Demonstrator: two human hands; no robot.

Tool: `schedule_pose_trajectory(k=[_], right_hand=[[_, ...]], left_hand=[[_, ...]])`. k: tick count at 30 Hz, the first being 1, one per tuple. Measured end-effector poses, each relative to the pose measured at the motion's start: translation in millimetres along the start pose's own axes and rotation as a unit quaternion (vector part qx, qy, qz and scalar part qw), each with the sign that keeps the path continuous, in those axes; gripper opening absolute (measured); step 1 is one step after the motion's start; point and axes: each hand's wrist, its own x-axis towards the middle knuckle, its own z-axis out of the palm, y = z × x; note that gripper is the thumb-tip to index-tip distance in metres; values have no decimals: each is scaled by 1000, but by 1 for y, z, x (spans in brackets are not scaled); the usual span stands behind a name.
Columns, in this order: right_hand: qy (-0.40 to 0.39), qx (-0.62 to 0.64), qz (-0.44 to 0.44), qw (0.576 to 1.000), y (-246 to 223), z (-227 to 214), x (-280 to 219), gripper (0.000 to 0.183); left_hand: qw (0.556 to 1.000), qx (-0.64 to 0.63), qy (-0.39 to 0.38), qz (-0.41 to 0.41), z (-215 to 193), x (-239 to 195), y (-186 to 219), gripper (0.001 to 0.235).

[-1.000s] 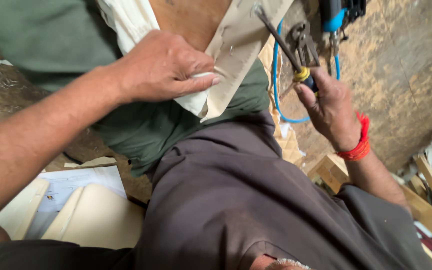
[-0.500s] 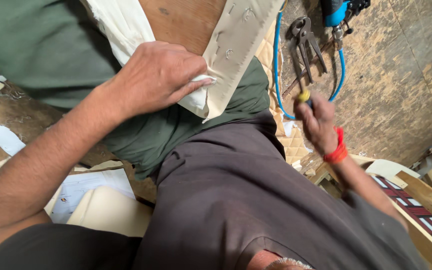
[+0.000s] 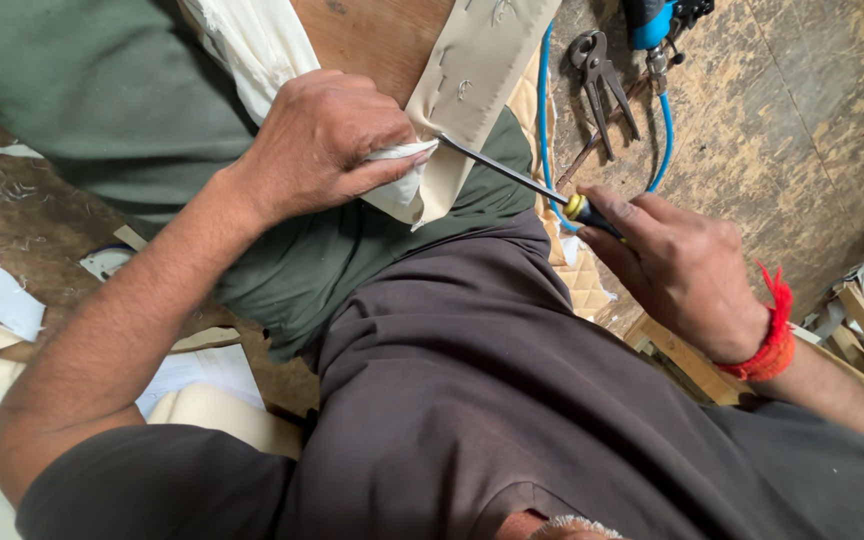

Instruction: The person is upholstering a wooden frame by attaching a white fabric cover. They use pliers to pull and secure the fabric, a screwdriver to adjust staples, and a pneumatic staple gun to fasten the material to the frame.

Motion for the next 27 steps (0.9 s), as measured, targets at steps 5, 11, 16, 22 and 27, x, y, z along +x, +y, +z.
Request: schedule_pose_trajectory(k=[5, 11, 16, 22, 27], right_hand=[[63, 110, -63, 990, 18, 34, 1, 30], [-28, 492, 116, 862, 37, 137, 12, 26], [-37, 586, 78, 806, 58, 158, 6, 28], [-48, 547, 60, 834, 67, 150, 3, 26], [126, 282, 18, 951, 93, 179, -28, 17]], left_hand=[[1000, -17, -3, 1, 3, -1, -3, 28], [997, -77, -9, -13, 3, -12, -14, 25], [980, -176, 64, -61, -9, -21, -18, 23], [942, -197, 210, -171, -24, -17, -20, 31], [964, 49, 233, -116, -23, -13, -7, 8]])
